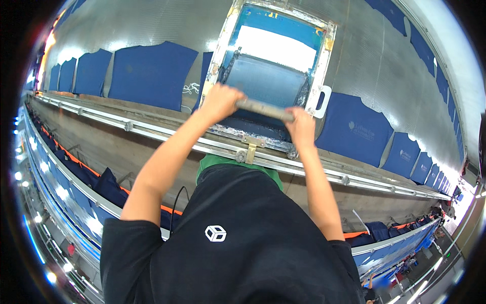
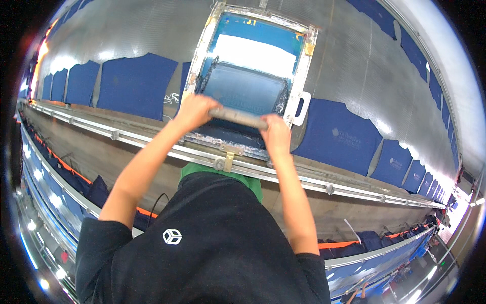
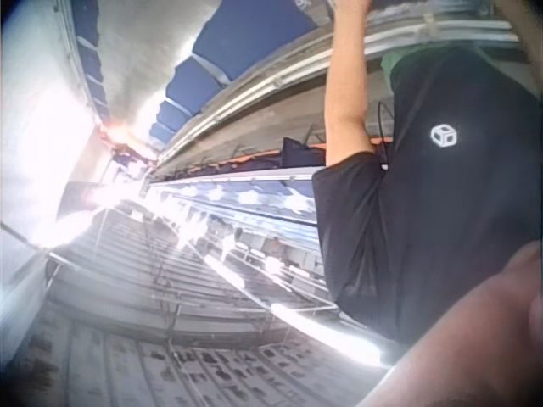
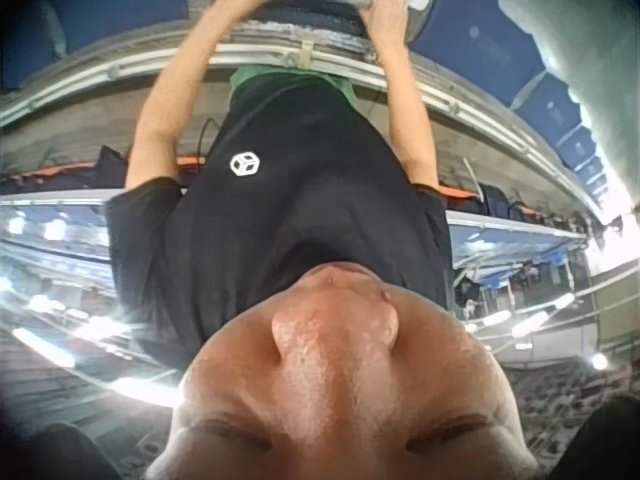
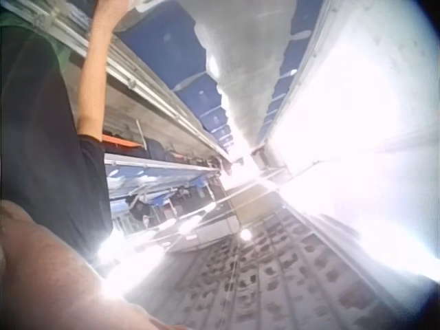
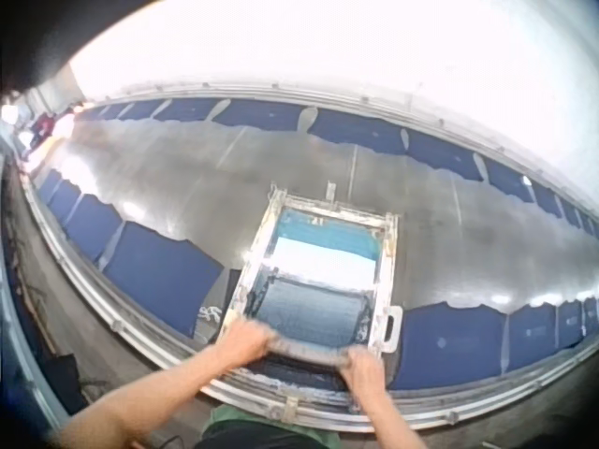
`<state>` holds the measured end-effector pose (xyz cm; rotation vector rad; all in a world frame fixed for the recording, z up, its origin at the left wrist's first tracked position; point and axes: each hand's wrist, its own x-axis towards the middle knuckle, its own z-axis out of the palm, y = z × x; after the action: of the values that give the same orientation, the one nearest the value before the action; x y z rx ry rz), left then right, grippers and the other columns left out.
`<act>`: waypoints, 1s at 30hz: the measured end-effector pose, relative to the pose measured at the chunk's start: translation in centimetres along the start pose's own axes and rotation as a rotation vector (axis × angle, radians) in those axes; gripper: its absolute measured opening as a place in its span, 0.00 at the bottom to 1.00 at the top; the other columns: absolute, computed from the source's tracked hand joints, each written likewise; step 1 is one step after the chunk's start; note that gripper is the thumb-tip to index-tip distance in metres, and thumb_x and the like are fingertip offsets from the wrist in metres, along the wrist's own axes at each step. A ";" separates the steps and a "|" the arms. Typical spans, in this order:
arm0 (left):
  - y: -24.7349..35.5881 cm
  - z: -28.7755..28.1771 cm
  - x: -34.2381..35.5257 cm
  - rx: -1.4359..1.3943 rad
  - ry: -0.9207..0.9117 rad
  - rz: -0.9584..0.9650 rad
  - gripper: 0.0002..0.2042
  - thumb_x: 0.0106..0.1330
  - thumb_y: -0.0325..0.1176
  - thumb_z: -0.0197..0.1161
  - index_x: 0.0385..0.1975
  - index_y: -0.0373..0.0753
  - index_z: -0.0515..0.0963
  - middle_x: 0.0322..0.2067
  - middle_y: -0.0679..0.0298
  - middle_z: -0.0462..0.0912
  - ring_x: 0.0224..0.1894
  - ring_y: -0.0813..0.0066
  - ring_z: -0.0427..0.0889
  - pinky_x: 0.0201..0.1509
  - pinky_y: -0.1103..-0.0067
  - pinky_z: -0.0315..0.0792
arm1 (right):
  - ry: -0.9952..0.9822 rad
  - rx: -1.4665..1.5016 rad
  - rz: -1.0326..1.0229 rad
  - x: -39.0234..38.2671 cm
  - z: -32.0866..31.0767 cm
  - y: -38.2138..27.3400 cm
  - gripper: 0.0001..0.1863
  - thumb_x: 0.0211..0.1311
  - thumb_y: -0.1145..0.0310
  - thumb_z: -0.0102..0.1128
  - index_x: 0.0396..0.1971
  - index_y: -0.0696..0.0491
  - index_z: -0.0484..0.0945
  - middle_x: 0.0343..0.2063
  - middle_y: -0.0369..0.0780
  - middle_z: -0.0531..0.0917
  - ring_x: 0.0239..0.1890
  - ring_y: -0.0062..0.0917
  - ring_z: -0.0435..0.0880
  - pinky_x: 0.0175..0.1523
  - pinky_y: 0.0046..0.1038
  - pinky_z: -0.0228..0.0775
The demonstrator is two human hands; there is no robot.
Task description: The person performs screen printing on a series of blue t-shirts laid out on a conveyor. They repeatedly pull a squeegee across a screen to transfer ink onto each shirt, then lift the screen and move to the next shirt in sequence.
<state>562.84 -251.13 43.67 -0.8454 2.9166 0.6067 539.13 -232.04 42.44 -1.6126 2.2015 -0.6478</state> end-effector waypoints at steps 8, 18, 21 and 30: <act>1.5 0.0 -4.4 0.127 0.017 0.130 0.20 0.57 0.52 0.74 0.40 0.45 0.84 0.45 0.68 0.85 0.50 0.66 0.83 0.49 0.65 0.75 | -0.138 0.073 -0.041 -3.0 -0.7 -2.0 0.22 0.52 0.66 0.78 0.47 0.53 0.81 0.43 0.43 0.85 0.50 0.41 0.84 0.54 0.41 0.77; -0.7 3.6 4.0 -0.125 -0.338 -0.014 0.39 0.44 0.73 0.74 0.35 0.36 0.86 0.29 0.50 0.87 0.39 0.50 0.88 0.43 0.59 0.80 | -0.531 -0.064 0.197 5.1 -0.1 -1.2 0.42 0.54 0.31 0.69 0.35 0.64 0.82 0.37 0.54 0.87 0.41 0.50 0.88 0.47 0.45 0.79; -2.5 1.8 6.7 -0.315 -0.453 0.000 0.38 0.46 0.68 0.77 0.45 0.36 0.87 0.36 0.46 0.89 0.41 0.51 0.88 0.46 0.63 0.79 | -0.420 0.106 0.151 7.5 -0.7 0.8 0.38 0.57 0.33 0.69 0.45 0.59 0.84 0.37 0.52 0.89 0.42 0.44 0.89 0.50 0.40 0.79; -1.8 -4.4 13.6 -0.077 0.104 0.112 0.24 0.62 0.58 0.70 0.45 0.44 0.83 0.37 0.54 0.87 0.45 0.50 0.86 0.48 0.60 0.77 | 0.293 0.030 0.448 7.5 -2.3 11.9 0.17 0.72 0.59 0.64 0.55 0.49 0.82 0.25 0.36 0.82 0.27 0.24 0.80 0.37 0.28 0.76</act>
<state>552.57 -261.07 45.06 -0.7467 3.0699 0.7085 526.16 -235.85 37.95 -1.0001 2.6251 -0.8123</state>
